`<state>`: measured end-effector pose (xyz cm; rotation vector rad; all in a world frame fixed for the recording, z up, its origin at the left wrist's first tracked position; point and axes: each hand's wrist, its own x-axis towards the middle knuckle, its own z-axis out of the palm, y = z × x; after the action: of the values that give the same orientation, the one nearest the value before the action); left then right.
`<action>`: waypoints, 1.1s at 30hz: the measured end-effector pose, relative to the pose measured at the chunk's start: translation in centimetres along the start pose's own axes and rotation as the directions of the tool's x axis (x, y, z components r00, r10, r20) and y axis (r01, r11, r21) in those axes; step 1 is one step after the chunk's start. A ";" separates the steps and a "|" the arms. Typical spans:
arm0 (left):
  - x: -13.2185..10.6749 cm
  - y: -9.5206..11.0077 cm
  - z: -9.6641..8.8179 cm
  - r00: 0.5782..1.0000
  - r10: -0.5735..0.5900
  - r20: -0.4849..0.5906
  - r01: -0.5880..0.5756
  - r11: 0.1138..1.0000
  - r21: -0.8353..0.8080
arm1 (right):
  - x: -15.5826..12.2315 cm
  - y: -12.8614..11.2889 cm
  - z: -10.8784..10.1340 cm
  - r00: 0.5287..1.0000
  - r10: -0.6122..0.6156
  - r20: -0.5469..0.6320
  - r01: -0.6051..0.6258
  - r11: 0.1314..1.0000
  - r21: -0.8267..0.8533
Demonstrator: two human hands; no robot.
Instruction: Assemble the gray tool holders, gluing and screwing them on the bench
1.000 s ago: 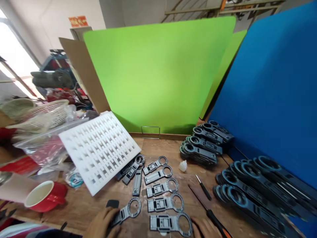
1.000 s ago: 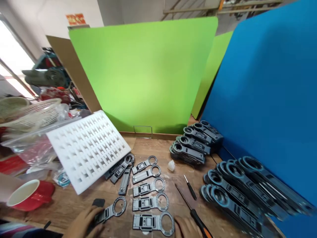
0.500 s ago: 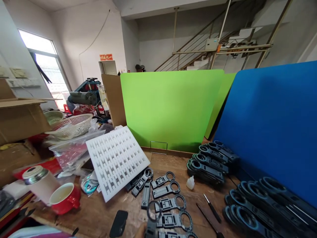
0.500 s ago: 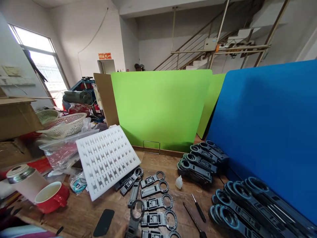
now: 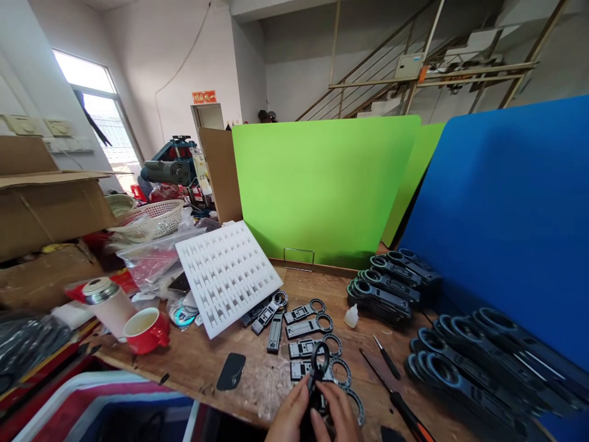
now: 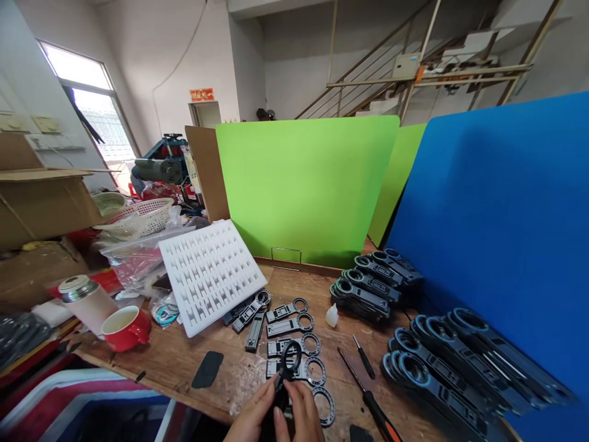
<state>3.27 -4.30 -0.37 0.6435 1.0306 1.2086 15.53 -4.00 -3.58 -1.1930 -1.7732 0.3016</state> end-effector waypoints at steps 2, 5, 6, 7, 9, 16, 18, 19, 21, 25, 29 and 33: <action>-0.6 0.2 0.1 1.000 0.008 -0.028 -0.009 1.000 -0.015 | 0.1 -0.4 -0.8 0.997 0.037 0.067 -0.044 0.994 0.102; -1.2 0.8 -0.2 0.983 0.029 -0.181 -0.042 0.997 -0.070 | -0.2 -1.6 -2.3 0.959 0.011 0.283 -0.084 0.966 0.246; -1.2 1.0 -0.4 0.969 0.021 -0.245 -0.040 0.996 -0.075 | -0.3 -2.1 -2.9 0.947 -0.008 0.322 -0.084 0.959 0.270; -1.2 1.2 -0.6 0.957 0.013 -0.289 -0.036 0.997 -0.074 | -0.4 -2.5 -3.3 0.942 -0.030 0.335 -0.071 0.956 0.284; -1.3 1.3 -0.7 0.949 -0.011 -0.315 -0.011 0.998 -0.067 | -0.5 -3.0 -4.1 0.945 -0.083 0.316 -0.012 0.958 0.288; -2.7 -1.0 1.0 0.987 -0.099 0.124 0.065 0.966 0.249 | 0.2 -1.7 -6.3 0.980 0.089 0.179 -0.117 0.981 0.154; -2.6 -2.0 1.1 0.973 -0.095 0.212 0.019 0.942 0.335 | 0.2 -0.8 -7.0 0.966 0.118 0.229 -0.154 0.977 0.144; -2.4 -2.4 1.0 0.967 -0.099 0.234 0.011 0.936 0.352 | 0.2 -0.2 -7.5 0.958 0.121 0.261 -0.160 0.978 0.133; -1.9 -2.7 0.7 0.971 -0.136 0.199 0.066 0.944 0.322 | 0.1 1.7 -8.8 0.947 0.149 0.283 -0.170 0.984 0.051; -0.6 -1.0 0.0 0.976 -0.212 -0.053 0.217 0.971 0.099 | -0.1 7.5 -12.0 0.930 0.325 0.174 -0.243 0.896 -0.372; 0.4 2.2 -0.5 0.948 -0.242 -0.207 0.214 0.966 -0.148 | -0.4 11.4 -13.4 0.870 0.442 0.217 -0.250 0.776 -0.579; 1.2 4.0 -1.1 0.927 -0.309 -0.213 0.210 0.898 -0.387 | -0.5 9.2 -12.9 0.850 0.446 0.281 -0.329 0.865 -0.378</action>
<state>0.58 -2.17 2.28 0.0475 1.0463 1.2219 31.37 -3.50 -3.03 -1.8419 -1.9249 0.5178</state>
